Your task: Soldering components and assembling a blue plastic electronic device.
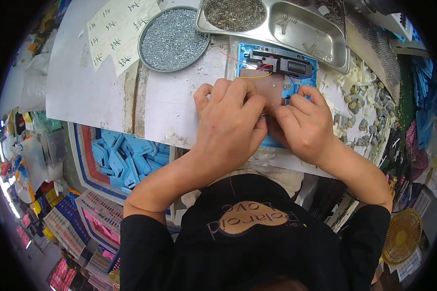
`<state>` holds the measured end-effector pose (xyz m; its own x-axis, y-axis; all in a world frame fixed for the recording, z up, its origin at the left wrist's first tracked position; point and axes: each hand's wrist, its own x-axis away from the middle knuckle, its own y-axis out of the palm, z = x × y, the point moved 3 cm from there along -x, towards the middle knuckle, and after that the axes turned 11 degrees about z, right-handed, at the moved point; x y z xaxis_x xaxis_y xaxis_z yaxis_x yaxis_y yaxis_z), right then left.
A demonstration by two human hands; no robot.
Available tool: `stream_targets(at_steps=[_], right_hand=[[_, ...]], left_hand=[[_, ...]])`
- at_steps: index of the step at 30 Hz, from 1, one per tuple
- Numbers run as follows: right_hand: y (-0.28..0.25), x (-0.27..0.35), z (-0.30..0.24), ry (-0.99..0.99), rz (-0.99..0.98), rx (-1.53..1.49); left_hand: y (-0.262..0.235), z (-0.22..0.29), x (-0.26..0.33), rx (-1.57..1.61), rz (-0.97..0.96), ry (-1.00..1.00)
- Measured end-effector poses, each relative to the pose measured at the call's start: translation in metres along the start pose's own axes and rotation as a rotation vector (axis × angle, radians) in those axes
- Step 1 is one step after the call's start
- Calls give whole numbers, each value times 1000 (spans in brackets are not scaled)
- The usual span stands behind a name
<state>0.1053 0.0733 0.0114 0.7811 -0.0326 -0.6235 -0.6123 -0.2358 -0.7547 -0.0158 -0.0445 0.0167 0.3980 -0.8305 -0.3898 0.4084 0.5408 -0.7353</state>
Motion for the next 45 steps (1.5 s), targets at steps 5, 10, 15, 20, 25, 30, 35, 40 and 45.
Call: stream_targets(at_steps=[5,10,15,20,25,30,35,40,45], right_hand=[[-1,1,2,-3,31,-34],[-10,0,6,-2,-43,-87],[-17,0,7,0,-92,-158],[-19,-2,4,29,-116,-117],[-22,-1,6,50,-134,-98],[-31,-2,8,71,-70,-105],[-48,-2,15,113,-46,-99],[-60,0,21,167,0,-91],[-72,7,26,256,56,-69]], left_hand=[[3,3,1,-8,31,67],[2,5,2,-17,7,51],[0,-1,1,110,24,-42],[-4,-7,-9,-20,-47,18],[-6,-16,-23,-27,-39,69],[-1,-13,-22,-38,-44,262],[-1,-4,-19,-135,-51,523],[2,7,-25,-230,-122,716],[4,19,-35,-166,-170,693]])
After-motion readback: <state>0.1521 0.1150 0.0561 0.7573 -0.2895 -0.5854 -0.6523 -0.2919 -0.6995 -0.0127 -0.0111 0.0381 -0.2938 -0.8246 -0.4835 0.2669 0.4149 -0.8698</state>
